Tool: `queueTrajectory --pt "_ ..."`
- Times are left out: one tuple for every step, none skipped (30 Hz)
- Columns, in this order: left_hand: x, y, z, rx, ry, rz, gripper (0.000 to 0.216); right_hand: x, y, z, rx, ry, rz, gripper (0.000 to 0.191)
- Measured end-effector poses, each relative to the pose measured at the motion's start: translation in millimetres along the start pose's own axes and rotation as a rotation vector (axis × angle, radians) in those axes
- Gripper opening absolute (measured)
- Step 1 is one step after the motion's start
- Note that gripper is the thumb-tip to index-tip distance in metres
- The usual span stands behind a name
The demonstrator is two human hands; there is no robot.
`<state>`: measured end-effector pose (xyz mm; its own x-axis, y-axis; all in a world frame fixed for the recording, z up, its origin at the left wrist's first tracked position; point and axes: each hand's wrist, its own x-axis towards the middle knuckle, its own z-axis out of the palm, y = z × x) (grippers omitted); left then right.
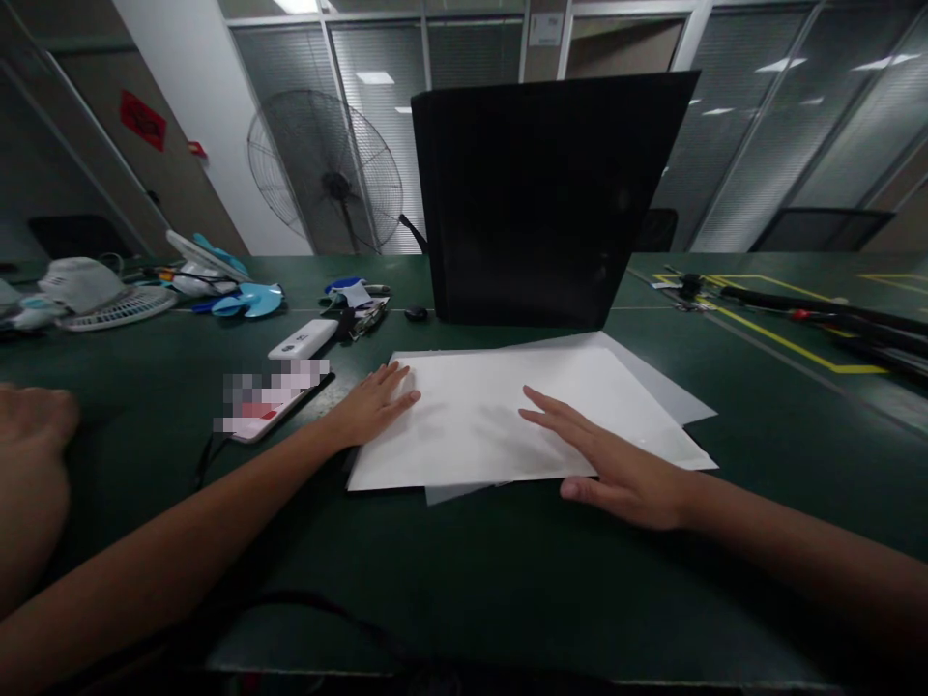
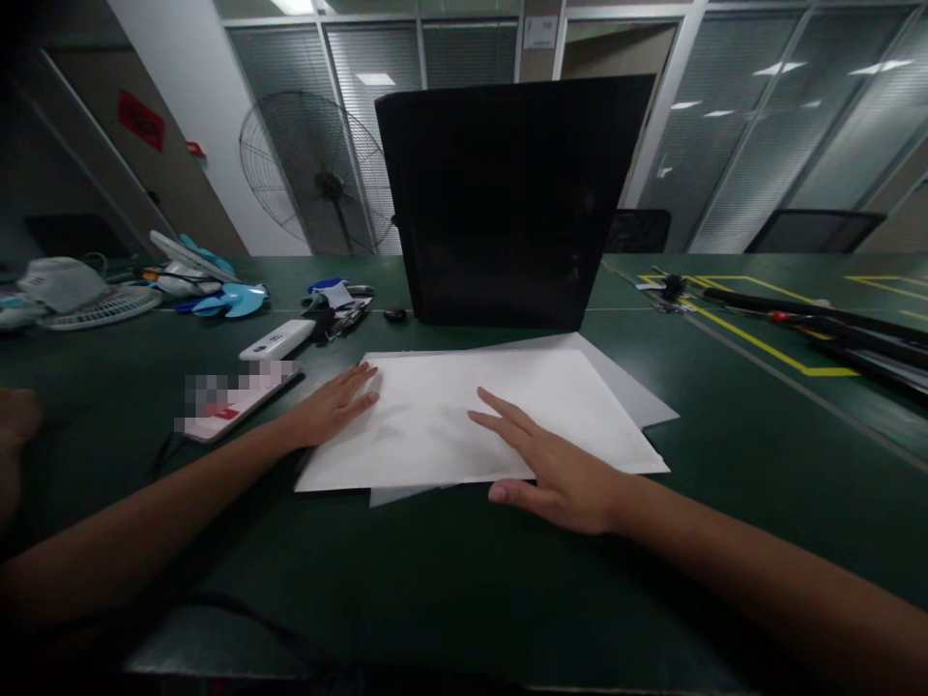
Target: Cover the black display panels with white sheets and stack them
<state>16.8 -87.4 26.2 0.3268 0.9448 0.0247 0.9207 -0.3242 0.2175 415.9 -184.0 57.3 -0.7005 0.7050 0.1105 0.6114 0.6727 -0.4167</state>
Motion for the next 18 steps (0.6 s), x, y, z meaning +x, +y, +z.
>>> queueTrajectory --pt "0.2 0.3 -0.1 0.010 -0.007 0.001 0.101 -0.5 7.2 -4.0 -0.009 0.043 0.001 0.080" --pt "0.6 0.4 0.0 0.022 -0.013 0.003 0.104 -0.8 17.7 -8.4 -0.038 0.098 0.027 0.078" --pt "1.0 0.3 0.2 0.034 -0.016 0.006 0.105 -1.1 30.8 -12.6 -0.083 0.149 0.070 0.078" --pt "1.5 -0.1 0.5 0.041 -0.016 0.009 0.106 -1.6 45.3 -16.2 -0.139 0.177 0.119 0.077" --pt "2.0 -0.7 0.8 0.043 -0.013 0.011 0.105 -2.5 60.2 -19.1 -0.198 0.175 0.166 0.076" --pt "2.5 -1.5 1.2 0.040 -0.009 0.011 0.103 -3.7 74.0 -21.0 -0.251 0.152 0.207 0.076" --pt "3.1 -2.4 1.7 0.031 -0.002 0.010 0.099 -4.9 85.4 -22.0 -0.296 0.118 0.239 0.076" --pt "3.6 -3.5 2.1 0.020 0.007 0.008 0.095 -6.0 93.6 -22.1 -0.334 0.085 0.262 0.076" --pt "4.2 -4.7 2.5 0.010 0.017 0.005 0.090 -6.7 97.9 -21.5 -0.365 0.061 0.278 0.077" --pt "4.8 -6.0 3.0 0.000 0.027 0.001 0.086 -6.9 98.2 -20.3 -0.390 0.048 0.287 0.078" --pt "5.4 -7.4 3.5 -0.009 0.039 -0.002 0.082 -6.6 94.8 -18.8 -0.413 0.043 0.289 0.080" --pt "6.1 -8.8 4.0 -0.017 0.050 -0.004 0.079 -5.9 88.5 -17.1 -0.428 0.041 0.281 0.081" --pt "6.9 -10.1 4.5 -0.023 0.061 -0.008 0.076 -4.9 79.9 -15.4 -0.434 0.041 0.263 0.081" --pt "7.7 -11.2 5.0 -0.027 0.073 -0.014 0.073 -3.8 70.2 -13.7 -0.429 0.045 0.236 0.082" --pt "8.5 -12.0 5.4 -0.029 0.087 -0.019 0.070 -2.7 60.1 -12.2 -0.414 0.050 0.200 0.083" --pt "9.2 -12.5 5.6 -0.031 0.101 -0.024 0.068 -1.8 50.6 -10.7 -0.392 0.052 0.157 0.084" --pt "9.8 -12.6 5.7 -0.032 0.115 -0.030 0.065 -1.1 42.1 -9.2 -0.364 0.045 0.106 0.085" --pt "10.2 -12.4 5.6 -0.035 0.128 -0.038 0.063 -0.6 35.1 -7.7 -0.330 0.028 0.049 0.086"
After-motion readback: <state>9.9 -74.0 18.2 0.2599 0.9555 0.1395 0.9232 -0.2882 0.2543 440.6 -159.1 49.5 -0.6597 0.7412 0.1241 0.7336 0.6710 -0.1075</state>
